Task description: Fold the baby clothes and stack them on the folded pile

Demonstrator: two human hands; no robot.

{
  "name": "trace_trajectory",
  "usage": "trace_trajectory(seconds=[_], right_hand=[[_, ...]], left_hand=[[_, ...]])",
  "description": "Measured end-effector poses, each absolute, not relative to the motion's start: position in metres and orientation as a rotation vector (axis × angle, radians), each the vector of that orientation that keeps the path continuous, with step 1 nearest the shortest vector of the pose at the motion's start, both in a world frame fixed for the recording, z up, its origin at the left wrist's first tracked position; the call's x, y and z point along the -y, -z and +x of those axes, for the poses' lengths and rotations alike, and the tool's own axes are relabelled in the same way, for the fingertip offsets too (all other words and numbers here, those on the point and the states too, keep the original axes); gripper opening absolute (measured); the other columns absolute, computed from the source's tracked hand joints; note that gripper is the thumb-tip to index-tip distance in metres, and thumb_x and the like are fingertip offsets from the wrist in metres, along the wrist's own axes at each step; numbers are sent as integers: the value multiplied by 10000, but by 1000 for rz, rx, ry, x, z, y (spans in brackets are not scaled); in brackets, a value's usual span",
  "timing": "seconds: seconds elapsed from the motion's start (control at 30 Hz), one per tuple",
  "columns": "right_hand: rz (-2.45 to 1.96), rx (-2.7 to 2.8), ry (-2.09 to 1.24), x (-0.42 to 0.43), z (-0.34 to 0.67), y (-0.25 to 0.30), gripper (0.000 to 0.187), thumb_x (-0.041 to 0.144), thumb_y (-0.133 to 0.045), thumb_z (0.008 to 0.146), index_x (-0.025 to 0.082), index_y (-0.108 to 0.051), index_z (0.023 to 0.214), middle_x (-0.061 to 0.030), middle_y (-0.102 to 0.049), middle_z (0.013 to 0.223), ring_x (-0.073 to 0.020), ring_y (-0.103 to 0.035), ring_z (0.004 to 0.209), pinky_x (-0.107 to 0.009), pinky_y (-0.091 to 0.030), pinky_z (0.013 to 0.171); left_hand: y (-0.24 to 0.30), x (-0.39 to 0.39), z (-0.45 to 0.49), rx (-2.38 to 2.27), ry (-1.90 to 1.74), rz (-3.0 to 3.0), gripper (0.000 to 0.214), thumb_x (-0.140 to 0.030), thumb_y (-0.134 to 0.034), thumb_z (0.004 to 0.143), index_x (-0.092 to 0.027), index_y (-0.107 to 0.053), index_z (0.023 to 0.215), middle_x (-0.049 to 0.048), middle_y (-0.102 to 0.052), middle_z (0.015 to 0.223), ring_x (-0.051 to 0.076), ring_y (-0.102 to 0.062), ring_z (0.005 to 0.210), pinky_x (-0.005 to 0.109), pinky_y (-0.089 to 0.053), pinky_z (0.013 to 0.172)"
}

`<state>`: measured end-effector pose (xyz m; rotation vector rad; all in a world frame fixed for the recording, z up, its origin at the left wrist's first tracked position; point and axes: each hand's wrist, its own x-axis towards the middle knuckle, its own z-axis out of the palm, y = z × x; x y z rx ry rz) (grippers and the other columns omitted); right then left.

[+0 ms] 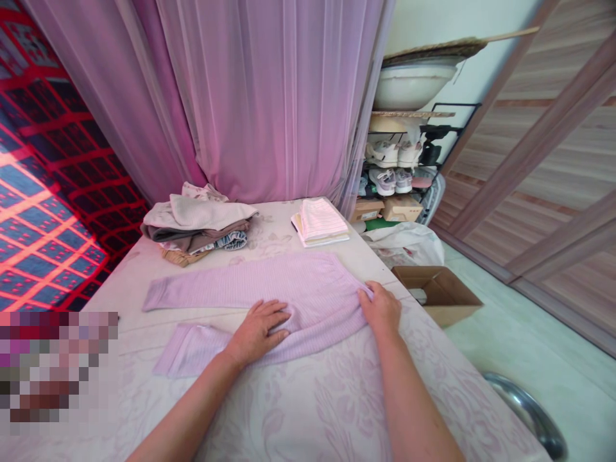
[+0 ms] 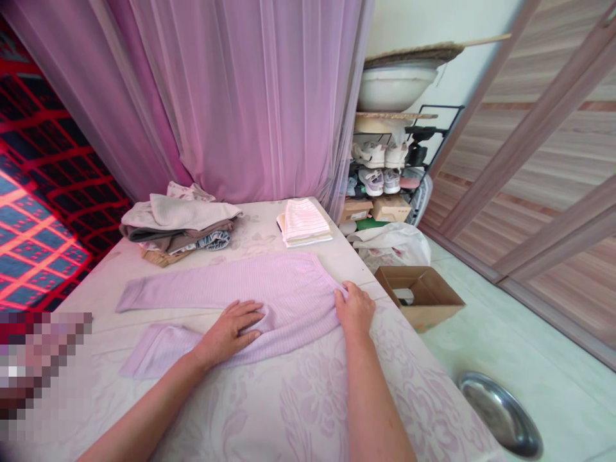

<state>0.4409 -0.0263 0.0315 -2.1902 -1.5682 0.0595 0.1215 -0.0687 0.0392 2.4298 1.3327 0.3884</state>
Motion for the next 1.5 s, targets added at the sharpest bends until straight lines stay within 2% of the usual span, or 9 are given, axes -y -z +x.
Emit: trace_trajectory(seconds=[0.17,0.47,0.8,1.03,1.5], right_hand=[[-1974,1444,-177,26,448,-21,437,408,-425,845,159,-652,1124,-103,-715,1041,-245,-618,964,-337,-420,872],[-2030,1285,-281,26,453,-22,407,384,-428,848,184,-696,1081,-99,-711,987,-236,-604,902,-298,-431,754],[-2080,1336,-273,25,455,-23,391,348,-428,847,178,-696,1076,-109,-704,987,-256,-588,875,-316,-411,708],[-2067,1358,-204,21,461,-13,365,349,-449,840,186,-709,1039,-114,-709,955,-246,-573,762,-321,-392,637],[-2103,1384,-253,20,464,-12,372,390,-452,835,220,-707,1047,-94,-707,958,-236,-584,721,-327,-412,636]], left_hand=[[-41,73,124,-1343,-442,2441,383,-420,-544,890,-288,-618,1242,71,-554,1381,245,-458,1304,497,-232,1140],[-45,77,129,-1384,-492,2366,375,-410,-565,868,-289,-638,1215,52,-575,1361,242,-469,1298,485,-242,1137],[-42,80,132,-1393,-568,2397,348,-413,-547,872,-271,-663,1168,53,-611,1312,231,-511,1246,475,-281,1110],[-42,83,135,-1425,-524,2446,366,-416,-530,879,-267,-638,1195,46,-599,1327,245,-504,1249,481,-308,1088],[-39,83,135,-1448,-518,2446,364,-417,-527,873,-279,-629,1194,29,-598,1330,245,-501,1255,482,-298,1095]])
